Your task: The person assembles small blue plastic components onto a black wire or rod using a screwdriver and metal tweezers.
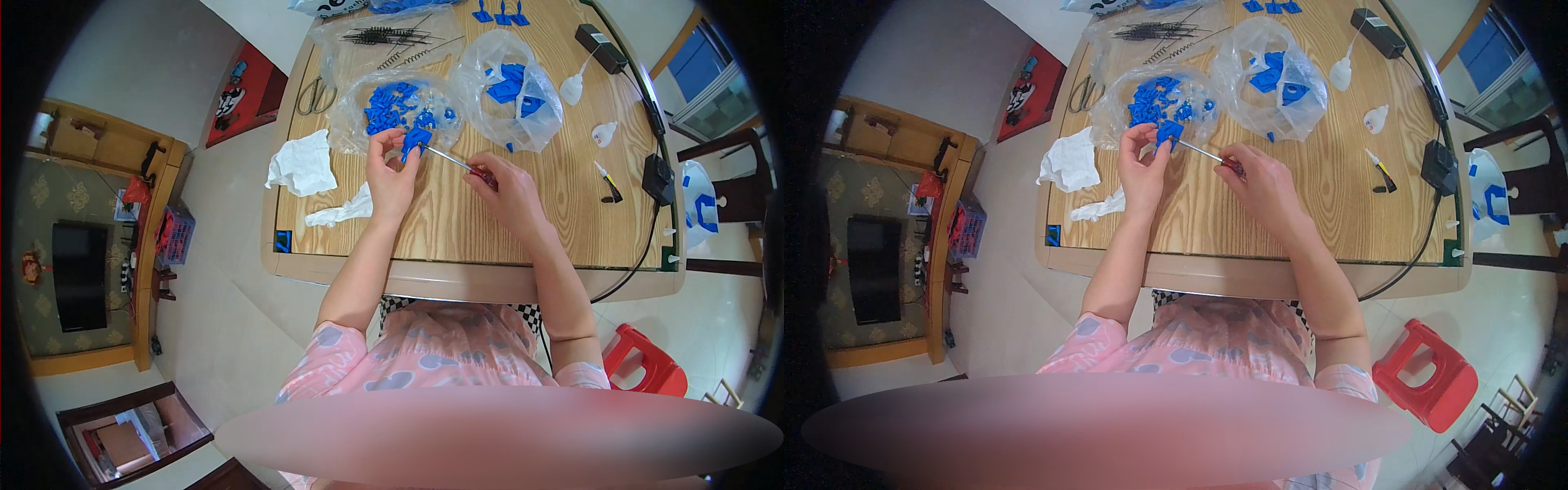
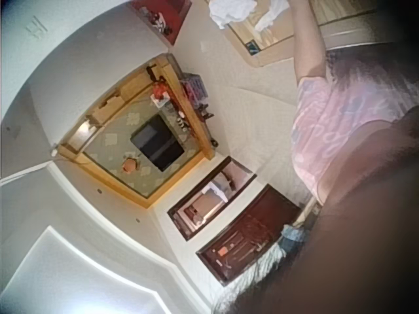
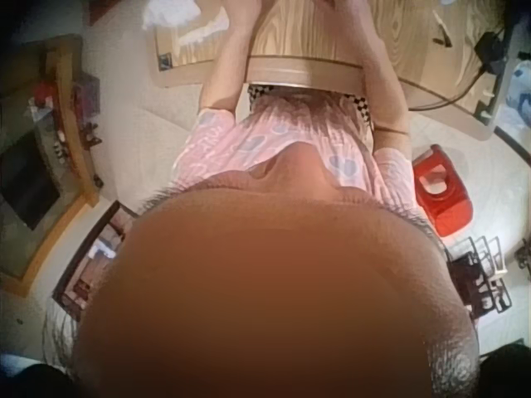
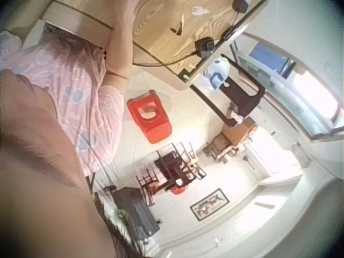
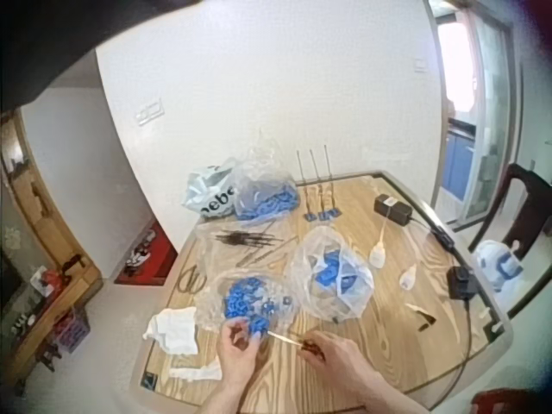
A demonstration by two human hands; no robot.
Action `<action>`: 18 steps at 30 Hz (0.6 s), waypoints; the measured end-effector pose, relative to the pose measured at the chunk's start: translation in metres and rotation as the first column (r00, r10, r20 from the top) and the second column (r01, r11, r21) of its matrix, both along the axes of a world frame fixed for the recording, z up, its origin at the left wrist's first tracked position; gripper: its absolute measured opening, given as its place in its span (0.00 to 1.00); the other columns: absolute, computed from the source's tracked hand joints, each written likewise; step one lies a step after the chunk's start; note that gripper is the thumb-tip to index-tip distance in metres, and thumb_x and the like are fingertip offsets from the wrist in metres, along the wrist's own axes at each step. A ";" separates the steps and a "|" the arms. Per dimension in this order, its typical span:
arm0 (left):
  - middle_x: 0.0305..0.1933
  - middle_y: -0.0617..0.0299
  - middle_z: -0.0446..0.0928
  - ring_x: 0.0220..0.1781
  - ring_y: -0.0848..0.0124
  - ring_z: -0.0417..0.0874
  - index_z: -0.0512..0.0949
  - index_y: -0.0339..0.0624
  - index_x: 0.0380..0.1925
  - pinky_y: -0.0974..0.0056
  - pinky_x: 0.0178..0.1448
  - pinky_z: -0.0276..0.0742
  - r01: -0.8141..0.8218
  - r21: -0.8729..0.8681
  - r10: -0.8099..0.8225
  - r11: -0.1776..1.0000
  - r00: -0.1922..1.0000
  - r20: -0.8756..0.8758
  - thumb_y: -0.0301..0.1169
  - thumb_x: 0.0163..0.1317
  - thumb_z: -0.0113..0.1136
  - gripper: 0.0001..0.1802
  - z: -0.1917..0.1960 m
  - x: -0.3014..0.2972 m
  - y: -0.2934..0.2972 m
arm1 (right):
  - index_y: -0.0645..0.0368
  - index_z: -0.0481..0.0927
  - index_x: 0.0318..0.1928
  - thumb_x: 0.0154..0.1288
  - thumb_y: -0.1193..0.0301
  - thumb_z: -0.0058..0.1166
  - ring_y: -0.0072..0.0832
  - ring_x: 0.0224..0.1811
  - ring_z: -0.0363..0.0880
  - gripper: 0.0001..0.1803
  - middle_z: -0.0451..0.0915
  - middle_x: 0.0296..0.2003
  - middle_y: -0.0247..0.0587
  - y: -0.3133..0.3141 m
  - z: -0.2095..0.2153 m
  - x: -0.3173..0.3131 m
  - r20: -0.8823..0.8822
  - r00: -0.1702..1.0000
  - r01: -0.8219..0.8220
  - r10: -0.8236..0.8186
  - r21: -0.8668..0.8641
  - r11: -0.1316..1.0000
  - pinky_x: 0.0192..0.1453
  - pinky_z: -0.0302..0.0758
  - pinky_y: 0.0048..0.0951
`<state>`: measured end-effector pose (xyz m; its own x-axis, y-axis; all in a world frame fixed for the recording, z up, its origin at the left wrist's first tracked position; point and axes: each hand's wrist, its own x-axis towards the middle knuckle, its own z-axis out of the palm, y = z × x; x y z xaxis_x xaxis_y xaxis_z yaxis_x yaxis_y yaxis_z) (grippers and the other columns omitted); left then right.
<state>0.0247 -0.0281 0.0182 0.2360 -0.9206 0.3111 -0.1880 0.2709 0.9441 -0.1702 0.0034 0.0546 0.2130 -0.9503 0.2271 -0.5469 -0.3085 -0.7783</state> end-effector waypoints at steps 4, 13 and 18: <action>0.42 0.65 0.72 0.48 0.76 0.73 0.70 0.44 0.45 0.72 0.44 0.73 0.010 0.000 -0.010 1.000 1.000 -0.010 0.20 0.54 0.61 0.18 0.000 -0.001 0.000 | 0.60 0.76 0.40 0.61 0.66 0.56 0.43 0.36 0.80 0.11 0.80 0.33 0.46 0.000 0.000 0.000 -0.007 1.000 -0.004 0.004 0.022 1.000 0.39 0.74 0.38; 0.42 0.66 0.72 0.47 0.77 0.73 0.70 0.44 0.44 0.72 0.44 0.74 0.023 0.017 -0.023 1.000 1.000 -0.013 0.19 0.54 0.61 0.18 0.001 -0.001 0.000 | 0.60 0.76 0.41 0.60 0.66 0.57 0.43 0.35 0.80 0.12 0.80 0.33 0.46 -0.001 -0.003 0.000 -0.045 0.999 -0.027 0.027 -0.001 1.000 0.39 0.74 0.38; 0.42 0.66 0.72 0.47 0.77 0.73 0.70 0.44 0.44 0.72 0.44 0.72 0.031 0.029 -0.030 0.999 0.999 -0.016 0.20 0.54 0.62 0.18 0.002 0.000 0.002 | 0.60 0.76 0.40 0.60 0.66 0.56 0.43 0.35 0.80 0.12 0.80 0.32 0.47 0.001 -0.002 0.001 -0.026 0.999 -0.027 0.028 0.057 0.998 0.39 0.74 0.38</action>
<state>0.0247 -0.0256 0.0202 0.2124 -0.9360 0.2806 -0.1656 0.2485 0.9544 -0.1687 0.0041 0.0523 0.2442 -0.9552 0.1672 -0.5597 -0.2797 -0.7801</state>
